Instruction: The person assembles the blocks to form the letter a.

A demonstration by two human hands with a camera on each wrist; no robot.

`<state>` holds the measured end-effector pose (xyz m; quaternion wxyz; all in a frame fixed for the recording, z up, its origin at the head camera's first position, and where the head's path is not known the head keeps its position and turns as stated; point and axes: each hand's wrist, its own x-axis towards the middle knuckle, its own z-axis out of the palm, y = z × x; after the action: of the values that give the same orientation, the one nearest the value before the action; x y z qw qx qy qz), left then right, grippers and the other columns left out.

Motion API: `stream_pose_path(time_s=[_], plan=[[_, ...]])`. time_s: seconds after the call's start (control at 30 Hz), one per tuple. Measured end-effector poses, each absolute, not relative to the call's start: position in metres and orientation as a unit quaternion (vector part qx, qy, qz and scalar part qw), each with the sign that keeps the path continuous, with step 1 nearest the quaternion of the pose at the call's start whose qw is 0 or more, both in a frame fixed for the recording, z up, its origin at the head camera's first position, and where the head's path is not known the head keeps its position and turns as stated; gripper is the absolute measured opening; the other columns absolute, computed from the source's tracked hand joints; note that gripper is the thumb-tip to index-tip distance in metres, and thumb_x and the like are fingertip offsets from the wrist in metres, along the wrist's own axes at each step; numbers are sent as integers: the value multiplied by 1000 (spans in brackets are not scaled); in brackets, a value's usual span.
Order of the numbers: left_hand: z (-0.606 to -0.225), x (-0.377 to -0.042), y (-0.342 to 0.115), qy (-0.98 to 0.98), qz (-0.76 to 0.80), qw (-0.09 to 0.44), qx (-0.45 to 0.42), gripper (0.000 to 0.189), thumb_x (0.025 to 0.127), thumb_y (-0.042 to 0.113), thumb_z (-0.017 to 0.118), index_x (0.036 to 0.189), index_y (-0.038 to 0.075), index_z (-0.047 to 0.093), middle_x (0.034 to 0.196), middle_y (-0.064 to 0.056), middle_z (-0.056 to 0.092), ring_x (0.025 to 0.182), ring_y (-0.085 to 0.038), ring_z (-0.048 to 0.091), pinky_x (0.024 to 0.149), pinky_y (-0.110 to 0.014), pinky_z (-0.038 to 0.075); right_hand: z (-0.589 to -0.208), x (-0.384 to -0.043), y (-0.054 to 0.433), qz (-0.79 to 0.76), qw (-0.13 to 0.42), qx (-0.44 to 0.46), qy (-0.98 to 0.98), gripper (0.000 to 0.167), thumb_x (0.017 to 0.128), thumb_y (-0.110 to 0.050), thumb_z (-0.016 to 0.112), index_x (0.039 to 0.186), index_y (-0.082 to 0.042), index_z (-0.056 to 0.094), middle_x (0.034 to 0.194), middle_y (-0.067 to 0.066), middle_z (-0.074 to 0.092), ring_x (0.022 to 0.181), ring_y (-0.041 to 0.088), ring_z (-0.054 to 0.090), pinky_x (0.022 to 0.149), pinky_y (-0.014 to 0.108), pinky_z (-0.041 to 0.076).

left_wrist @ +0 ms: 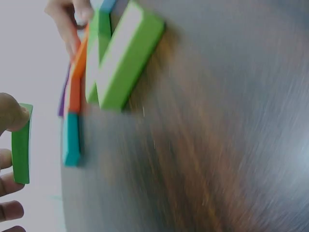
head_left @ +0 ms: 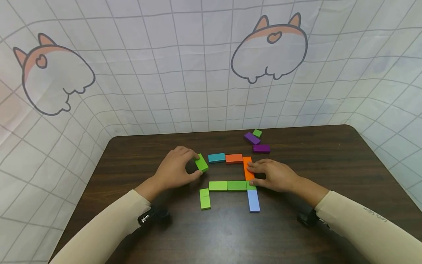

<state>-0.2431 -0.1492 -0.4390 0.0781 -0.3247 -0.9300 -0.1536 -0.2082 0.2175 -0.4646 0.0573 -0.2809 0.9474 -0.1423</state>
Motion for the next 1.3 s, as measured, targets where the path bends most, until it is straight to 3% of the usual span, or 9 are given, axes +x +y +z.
stream_pose_path(time_s=[0.67, 1.3], plan=[[-437, -176, -130, -885, -151, 118, -424, 40, 82, 47, 82, 108, 19, 71, 107, 7, 67, 110, -18, 57, 99, -45, 45, -467, -206, 217, -140, 57, -278, 949, 63, 94, -54, 68, 143, -16, 62, 148, 3, 57, 135, 32, 51, 102, 57, 47], [-450, -147, -125, -874, -129, 104, -457, 39, 83, 54, 78, 105, 23, 70, 105, 8, 66, 108, -18, 57, 99, -43, 44, -466, -208, 219, -146, 53, -282, 947, 63, 94, -54, 69, 143, -15, 62, 148, 4, 56, 136, 32, 51, 102, 57, 47]])
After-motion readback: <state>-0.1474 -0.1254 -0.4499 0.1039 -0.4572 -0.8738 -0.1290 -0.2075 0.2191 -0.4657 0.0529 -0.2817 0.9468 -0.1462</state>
